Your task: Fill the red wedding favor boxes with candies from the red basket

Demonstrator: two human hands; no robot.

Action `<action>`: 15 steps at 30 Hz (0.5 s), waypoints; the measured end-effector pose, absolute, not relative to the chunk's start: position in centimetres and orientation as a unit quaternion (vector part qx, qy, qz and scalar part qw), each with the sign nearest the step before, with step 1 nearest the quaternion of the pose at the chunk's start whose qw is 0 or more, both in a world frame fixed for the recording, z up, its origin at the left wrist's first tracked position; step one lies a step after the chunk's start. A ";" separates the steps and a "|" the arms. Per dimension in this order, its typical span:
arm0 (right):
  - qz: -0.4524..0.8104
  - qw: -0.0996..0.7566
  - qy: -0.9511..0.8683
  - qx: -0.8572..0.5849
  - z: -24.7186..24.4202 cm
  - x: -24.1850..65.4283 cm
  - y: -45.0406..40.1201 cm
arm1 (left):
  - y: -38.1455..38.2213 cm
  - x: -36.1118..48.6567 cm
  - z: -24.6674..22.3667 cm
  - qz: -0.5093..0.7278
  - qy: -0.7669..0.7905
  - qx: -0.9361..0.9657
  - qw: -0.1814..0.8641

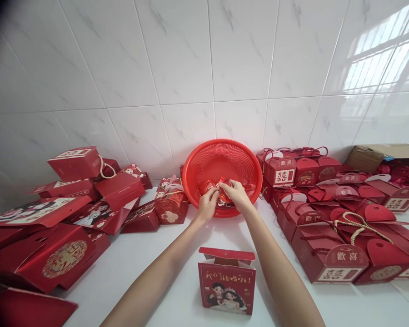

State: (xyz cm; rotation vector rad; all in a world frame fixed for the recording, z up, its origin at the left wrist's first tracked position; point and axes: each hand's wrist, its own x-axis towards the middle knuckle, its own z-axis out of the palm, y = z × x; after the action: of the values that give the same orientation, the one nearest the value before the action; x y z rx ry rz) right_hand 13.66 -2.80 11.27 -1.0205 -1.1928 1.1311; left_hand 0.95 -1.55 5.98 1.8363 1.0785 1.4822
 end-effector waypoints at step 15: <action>0.339 0.462 -0.666 -0.478 6.3 15.9 -9.4 | -7.0 -0.9 0.4 0.354 0.336 0.836 0.252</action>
State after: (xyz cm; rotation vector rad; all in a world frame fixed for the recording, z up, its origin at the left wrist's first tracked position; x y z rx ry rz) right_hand 15.90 -9.36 6.25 -1.1745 -1.6387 0.8340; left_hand -0.90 -7.00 0.35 2.2724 0.9143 0.9623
